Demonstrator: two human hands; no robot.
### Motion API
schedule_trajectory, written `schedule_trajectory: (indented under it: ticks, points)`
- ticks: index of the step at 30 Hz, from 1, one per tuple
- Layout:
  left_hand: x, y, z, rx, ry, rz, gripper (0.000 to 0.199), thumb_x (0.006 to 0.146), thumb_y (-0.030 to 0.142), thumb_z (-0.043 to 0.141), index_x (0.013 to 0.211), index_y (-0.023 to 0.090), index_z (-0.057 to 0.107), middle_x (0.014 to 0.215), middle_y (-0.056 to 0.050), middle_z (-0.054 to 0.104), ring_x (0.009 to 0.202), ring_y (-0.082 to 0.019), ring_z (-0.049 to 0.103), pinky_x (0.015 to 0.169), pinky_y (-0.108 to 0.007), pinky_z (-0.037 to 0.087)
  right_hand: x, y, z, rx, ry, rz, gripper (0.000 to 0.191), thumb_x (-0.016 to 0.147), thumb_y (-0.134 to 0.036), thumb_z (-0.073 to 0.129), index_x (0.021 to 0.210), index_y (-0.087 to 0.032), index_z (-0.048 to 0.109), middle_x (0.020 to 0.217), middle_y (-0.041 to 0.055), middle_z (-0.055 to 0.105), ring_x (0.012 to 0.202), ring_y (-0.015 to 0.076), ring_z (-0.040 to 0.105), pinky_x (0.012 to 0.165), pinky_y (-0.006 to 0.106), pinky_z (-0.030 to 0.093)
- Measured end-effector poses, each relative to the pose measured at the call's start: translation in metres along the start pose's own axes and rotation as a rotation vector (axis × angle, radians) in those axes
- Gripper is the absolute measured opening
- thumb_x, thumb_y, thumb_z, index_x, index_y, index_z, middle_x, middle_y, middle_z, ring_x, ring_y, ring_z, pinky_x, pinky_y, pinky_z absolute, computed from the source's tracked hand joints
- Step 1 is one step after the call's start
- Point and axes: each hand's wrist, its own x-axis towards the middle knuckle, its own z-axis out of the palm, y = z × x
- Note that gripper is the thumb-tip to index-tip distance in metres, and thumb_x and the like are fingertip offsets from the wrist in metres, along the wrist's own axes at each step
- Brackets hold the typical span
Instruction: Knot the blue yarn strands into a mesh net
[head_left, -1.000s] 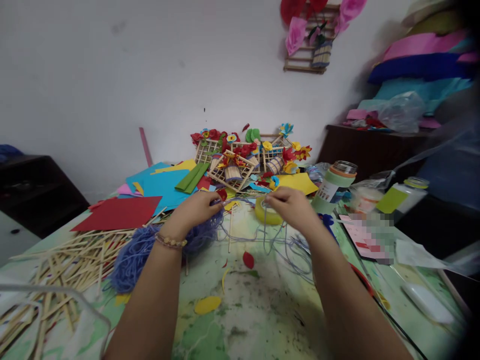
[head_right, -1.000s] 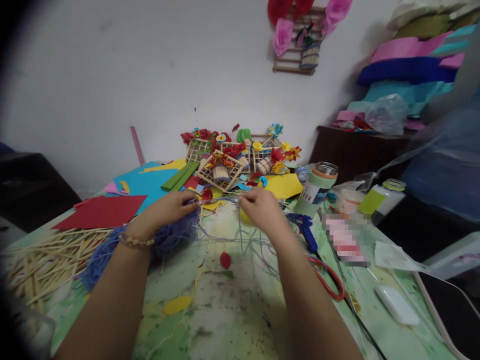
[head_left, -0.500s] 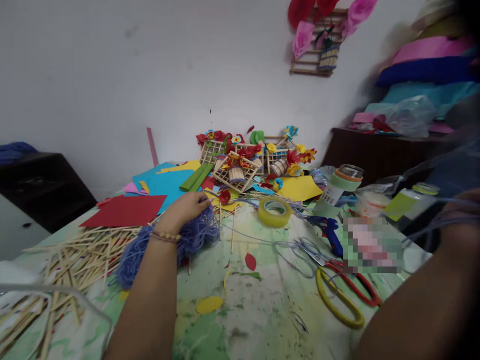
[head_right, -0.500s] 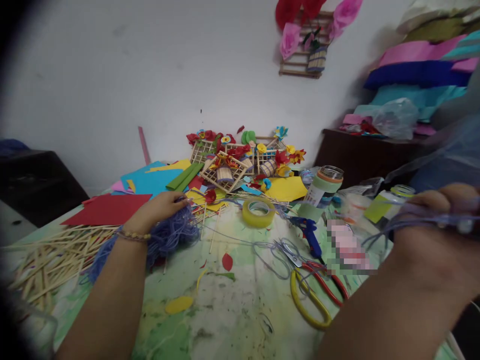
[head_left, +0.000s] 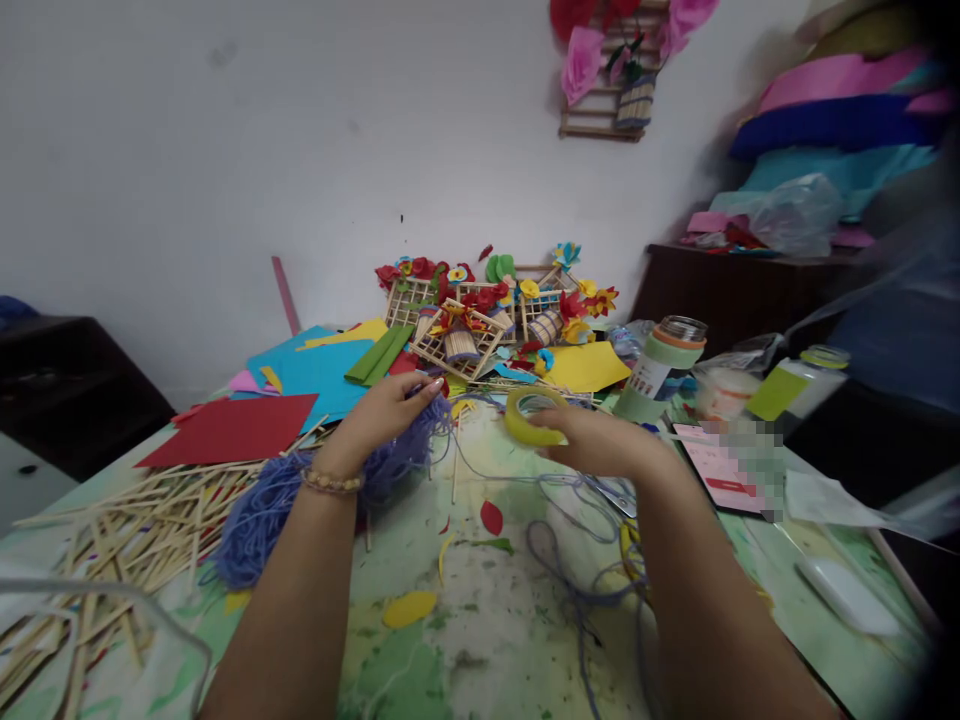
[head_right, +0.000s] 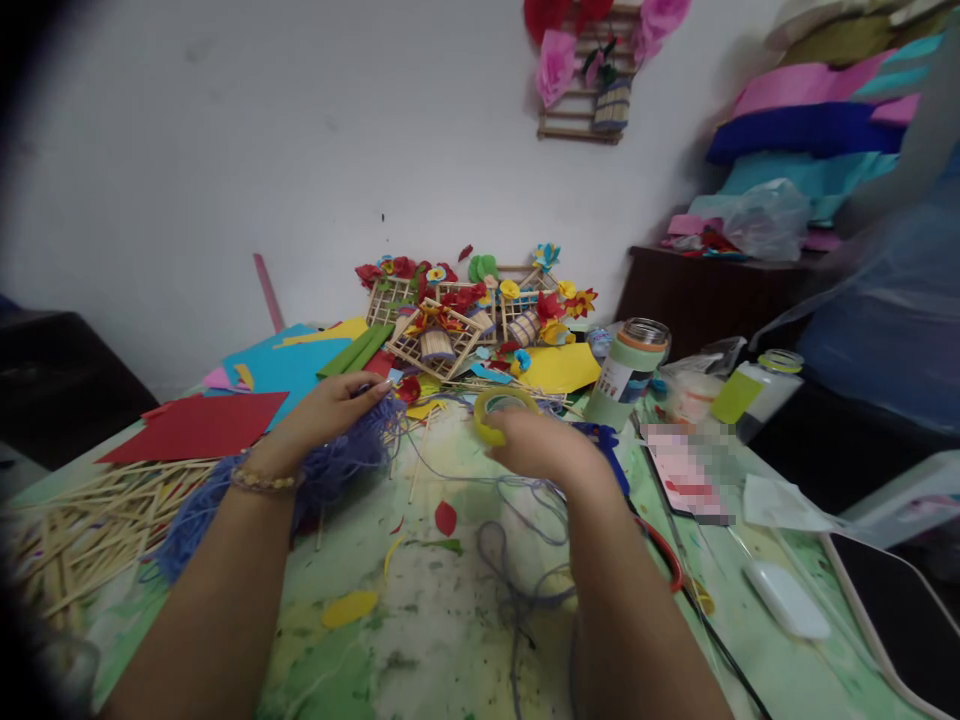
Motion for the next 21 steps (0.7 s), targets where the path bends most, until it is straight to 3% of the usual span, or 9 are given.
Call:
schedule_trajectory:
  ticks: [2,4,6,8,11,14,18,21]
  points:
    - [0.0,0.002,0.002,-0.103,0.004,0.007,0.042,0.086,0.051,0.04,0.084,0.015,0.062,0.078,-0.004,0.063,0.075,-0.018,0.056,0.065,-0.026,0.041,0.017,-0.007,0.021,0.205,0.004,-0.086,0.058,0.073,-0.037,0.064,0.128,-0.023,0.052,0.127,0.011,0.056,0.115,0.0289,0.053,0.097,0.04,0.04]
    - [0.001,0.002,0.004,-0.203,-0.028,0.029,0.043,0.086,0.051,0.041,0.087,0.014,0.063,0.086,-0.005,0.065,0.082,-0.019,0.057,0.071,-0.027,0.043,0.028,-0.016,0.04,0.362,-0.033,-0.11,0.067,0.07,-0.044,0.067,0.13,-0.023,0.048,0.12,0.0095,0.06,0.109,0.027,0.056,0.093,0.037,0.043]
    - [0.001,0.002,0.007,-0.297,-0.071,0.046,0.044,0.086,0.052,0.042,0.091,0.013,0.063,0.088,-0.007,0.064,0.085,-0.02,0.057,0.074,-0.029,0.044,0.032,-0.022,0.053,0.474,-0.115,-0.128,0.052,0.073,-0.045,0.064,0.119,-0.022,0.056,0.094,0.0048,0.067,0.087,0.0209,0.062,0.079,0.032,0.049]
    - [0.001,0.0,0.01,-0.376,-0.105,0.041,0.046,0.086,0.053,0.042,0.094,0.013,0.062,0.084,-0.008,0.064,0.082,-0.019,0.058,0.074,-0.029,0.045,0.03,-0.024,0.055,0.678,-0.209,-0.13,0.03,0.078,-0.041,0.059,0.099,-0.02,0.064,0.071,-0.0003,0.061,0.065,0.0128,0.056,0.063,0.025,0.048]
    - [0.002,-0.002,0.014,-0.427,-0.148,0.031,0.047,0.085,0.055,0.043,0.093,0.013,0.06,0.079,-0.006,0.062,0.077,-0.017,0.057,0.074,-0.029,0.046,0.025,-0.018,0.041,1.066,-0.274,-0.068,0.02,0.078,-0.036,0.061,0.081,-0.016,0.063,0.06,-0.004,0.044,0.05,0.0046,0.035,0.044,0.015,0.032]
    - [0.005,-0.004,0.019,-0.44,-0.187,0.05,0.045,0.084,0.055,0.044,0.093,0.013,0.058,0.078,-0.004,0.061,0.076,-0.016,0.058,0.074,-0.029,0.046,0.023,-0.006,0.019,1.215,-0.228,-0.032,0.022,0.078,-0.039,0.06,0.084,-0.018,0.058,0.055,-0.0079,0.028,0.045,0.0039,0.015,0.038,0.013,0.011]
    - [0.006,-0.009,0.023,-0.412,-0.218,0.028,0.044,0.084,0.052,0.046,0.104,0.014,0.055,0.093,-0.007,0.062,0.086,-0.017,0.059,0.077,-0.028,0.047,0.016,0.009,-0.011,1.397,-0.003,-0.058,0.022,0.078,-0.04,0.057,0.089,-0.022,0.054,0.054,-0.0088,0.017,0.046,0.0075,0.006,0.038,0.017,0.005]
    - [0.002,-0.009,0.02,-0.262,-0.34,0.039,0.047,0.083,0.05,0.049,0.116,0.016,0.052,0.101,-0.008,0.063,0.09,-0.019,0.059,0.076,-0.027,0.046,-0.001,0.014,-0.033,1.446,0.225,-0.126,0.019,0.079,-0.039,0.052,0.088,-0.023,0.056,0.053,-0.0076,0.013,0.047,0.0098,0.01,0.041,0.02,0.011]
